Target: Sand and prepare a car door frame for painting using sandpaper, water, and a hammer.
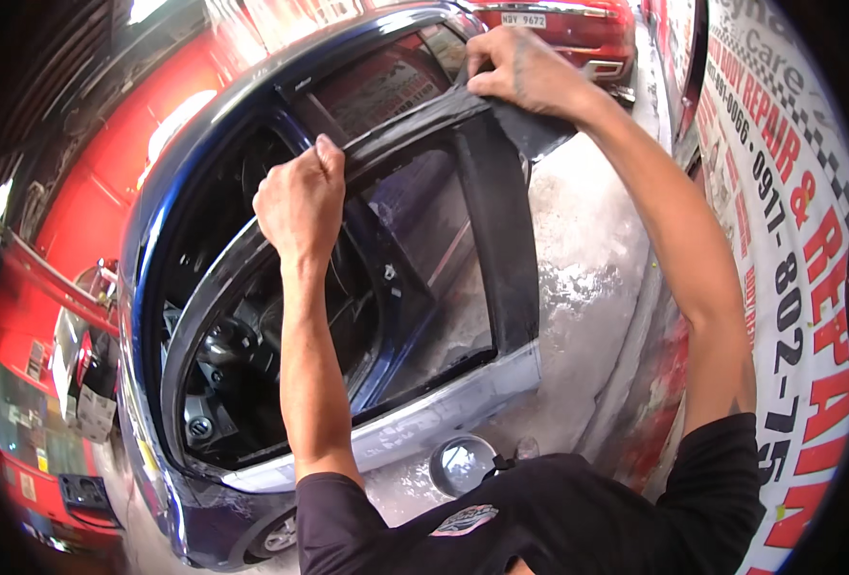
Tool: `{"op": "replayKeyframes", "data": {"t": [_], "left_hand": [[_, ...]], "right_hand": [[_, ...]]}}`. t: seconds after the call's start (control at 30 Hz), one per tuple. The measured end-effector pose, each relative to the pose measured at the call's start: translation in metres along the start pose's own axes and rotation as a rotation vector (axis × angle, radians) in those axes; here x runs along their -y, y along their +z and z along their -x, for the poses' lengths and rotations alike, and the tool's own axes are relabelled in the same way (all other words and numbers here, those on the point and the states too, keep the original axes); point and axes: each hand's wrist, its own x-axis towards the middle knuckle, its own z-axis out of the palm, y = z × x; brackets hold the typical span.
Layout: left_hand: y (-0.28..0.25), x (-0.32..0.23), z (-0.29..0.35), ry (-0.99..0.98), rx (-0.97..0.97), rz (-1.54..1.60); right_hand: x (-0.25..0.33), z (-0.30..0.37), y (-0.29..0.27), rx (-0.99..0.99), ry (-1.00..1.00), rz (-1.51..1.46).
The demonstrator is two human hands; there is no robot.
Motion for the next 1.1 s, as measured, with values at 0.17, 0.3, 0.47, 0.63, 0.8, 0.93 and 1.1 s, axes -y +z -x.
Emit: {"op": "replayKeyframes", "data": {"t": [0.17,0.3,0.47,0.63,0.8,0.93,1.1], "left_hand": [[0.000,-0.006,0.004,0.089,0.003,-0.023],[0.015,-0.024,0.015,0.284,-0.131,0.029],[0.040,-0.094,0.007,0.448,-0.012,-0.077],[0.079,-0.194,-0.021,0.694,-0.002,0.016],[0.128,-0.229,-0.030,0.980,0.054,0.128],[0.115,-0.215,-0.029,0.930,-0.041,0.052],[0.094,-0.179,-0.022,0.791,-0.086,0.033]], "right_hand": [[-0.053,0.065,-0.022,-0.179,0.149,-0.284],[-0.041,0.181,0.047,-0.141,0.413,-0.837],[0.011,0.227,0.101,0.069,0.489,-0.962],[0.013,0.241,0.115,-0.123,0.559,-0.954],[0.026,0.238,0.128,-0.149,0.592,-1.004],[0.035,0.244,0.135,-0.256,0.729,-1.235],[0.040,0.242,0.138,-0.344,0.711,-1.159]]}}
